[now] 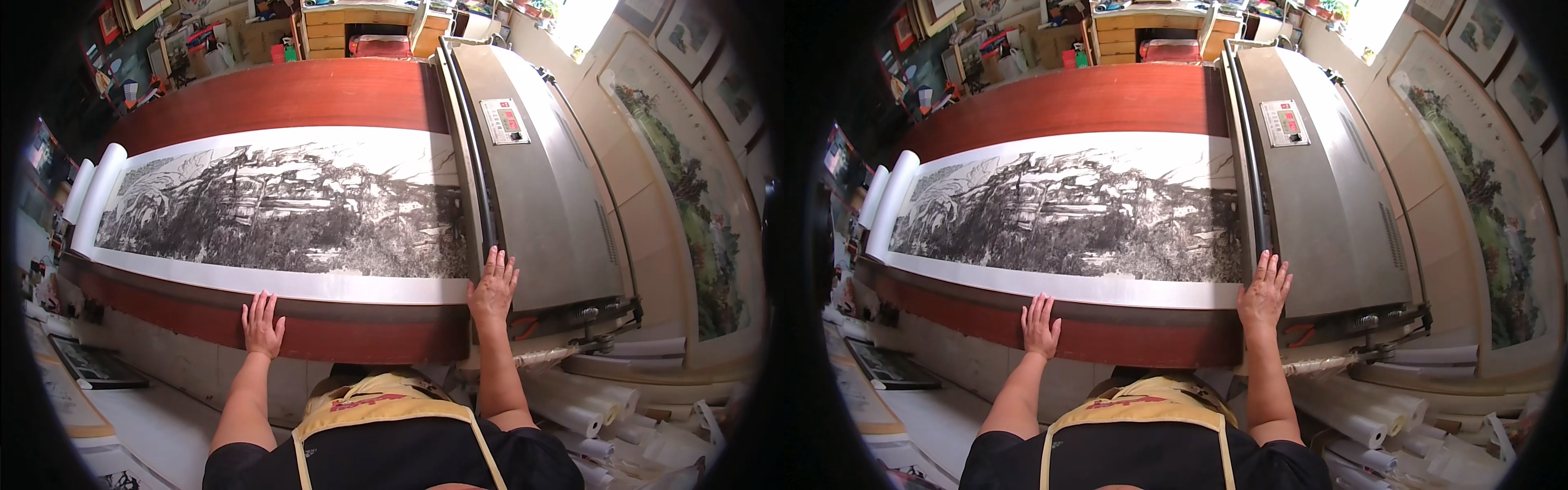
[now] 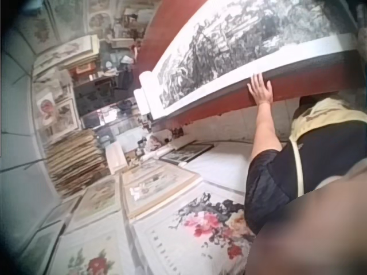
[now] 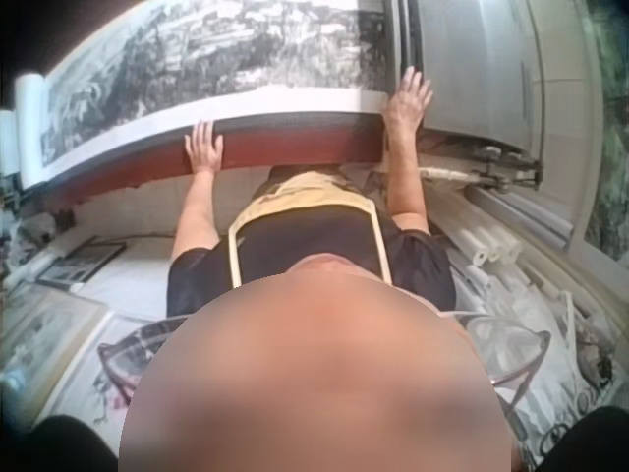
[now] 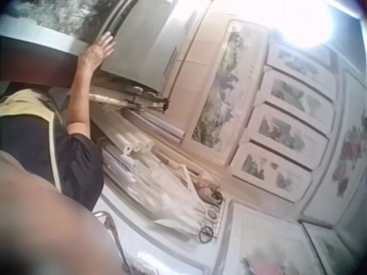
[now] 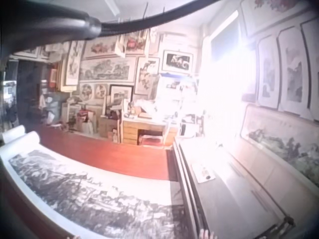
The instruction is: The person applies adhesive to the edge of a large scroll using a brush and presses it onto a wooden board. They then use a large paper cutter to trim the excess paper from the edge of the scroll. The person repeats this process for another section of the scroll.
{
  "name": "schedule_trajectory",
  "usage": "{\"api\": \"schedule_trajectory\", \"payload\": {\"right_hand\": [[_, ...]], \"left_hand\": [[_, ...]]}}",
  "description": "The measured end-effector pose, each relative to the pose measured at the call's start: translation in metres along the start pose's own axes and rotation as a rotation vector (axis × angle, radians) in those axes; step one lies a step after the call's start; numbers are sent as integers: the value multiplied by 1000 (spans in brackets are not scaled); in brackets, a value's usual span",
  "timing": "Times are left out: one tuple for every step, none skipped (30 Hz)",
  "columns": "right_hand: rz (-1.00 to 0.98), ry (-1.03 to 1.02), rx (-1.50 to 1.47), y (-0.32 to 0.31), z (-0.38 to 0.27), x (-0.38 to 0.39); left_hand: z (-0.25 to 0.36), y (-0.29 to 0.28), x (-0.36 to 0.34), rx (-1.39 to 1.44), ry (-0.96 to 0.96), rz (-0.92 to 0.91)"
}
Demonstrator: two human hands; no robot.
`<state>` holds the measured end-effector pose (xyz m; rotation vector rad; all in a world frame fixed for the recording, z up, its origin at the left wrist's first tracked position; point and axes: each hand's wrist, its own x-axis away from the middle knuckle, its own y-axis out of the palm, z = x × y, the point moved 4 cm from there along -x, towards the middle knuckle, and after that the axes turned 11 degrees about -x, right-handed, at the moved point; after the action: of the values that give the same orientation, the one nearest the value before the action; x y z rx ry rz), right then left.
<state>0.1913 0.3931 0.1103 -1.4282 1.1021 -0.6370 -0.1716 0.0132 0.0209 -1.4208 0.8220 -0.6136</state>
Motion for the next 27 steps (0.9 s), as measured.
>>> {"api": "schedule_trajectory", "payload": {"right_hand": [[-1, 0, 3, -1, -1, 0], [-4, 2, 8, -1, -1, 0], [-7, 3, 13, -1, -2, 0], [-9, 2, 18, -2, -2, -1], [-11, 5, 19, -2, -2, -1], [-13, 7, 19, -2, -2, -1], [-19, 4, 22, -2, -2, -1], [-17, 7, 26, -2, -2, -2], [-15, 8, 30, -2, -3, -2], [-21, 5, 35, -1, -3, -1], [-17, -1, 29, -1, -3, 0], [-12, -6, 22, 0, -3, 0], [-7, -9, 16, -1, -3, 0], [-11, -8, 14, 0, -3, 1], [-15, -6, 12, -1, -4, 1], [-13, 0, 10, -2, -4, 1], [-13, -4, 11, -2, -5, 0], [-12, -8, 12, -3, -5, 0], [-12, -7, 13, -3, -5, 1], [-9, -12, 8, -4, -5, 2], [-7, -16, 4, -4, -5, 1], [-5, -21, -1, -4, -5, 1], [-9, -15, -1, -4, -6, 1], [-14, -10, -1, -5, -7, 1], [-18, -5, -2, -5, -7, 1], [-16, -6, -1, -5, -7, 0], [-15, -7, 1, -5, -7, 0]], "left_hand": [[0, 0, 0, -1, -1, -1], [0, -1, 0, -1, -3, -2], [0, -1, 0, -3, -2, -2], [0, -1, 1, -2, -4, -1], [0, 0, 1, -2, -6, 1], [0, 0, 1, -8, -2, 6], [0, 0, 2, -12, -3, 8], [0, 1, 3, -16, -6, 11], [-1, 2, 1, -15, 2, 21], [-2, 2, 2, -13, 4, 24], [-2, 1, 1, -14, 2, 25], [-2, 1, 1, -14, -2, 22], [-2, 0, 0, -12, -3, 20], [-2, 0, 0, -10, -4, 18], [-1, -1, 2, -4, -6, 17], [-1, -2, 1, 2, -10, 11], [0, -3, 0, 9, -13, 4], [0, -3, 1, 14, -15, -2], [0, -2, 2, 15, -14, 3], [0, -1, 2, 12, -14, 11], [-1, -1, 2, 9, -13, 18], [-1, -1, 2, 6, -12, 26], [0, -2, 2, 3, -12, 23], [0, -2, 2, 1, -12, 20], [0, -3, 1, -2, -12, 18], [0, -3, 1, 3, -11, 18], [0, -4, 1, 8, -11, 19]]}}
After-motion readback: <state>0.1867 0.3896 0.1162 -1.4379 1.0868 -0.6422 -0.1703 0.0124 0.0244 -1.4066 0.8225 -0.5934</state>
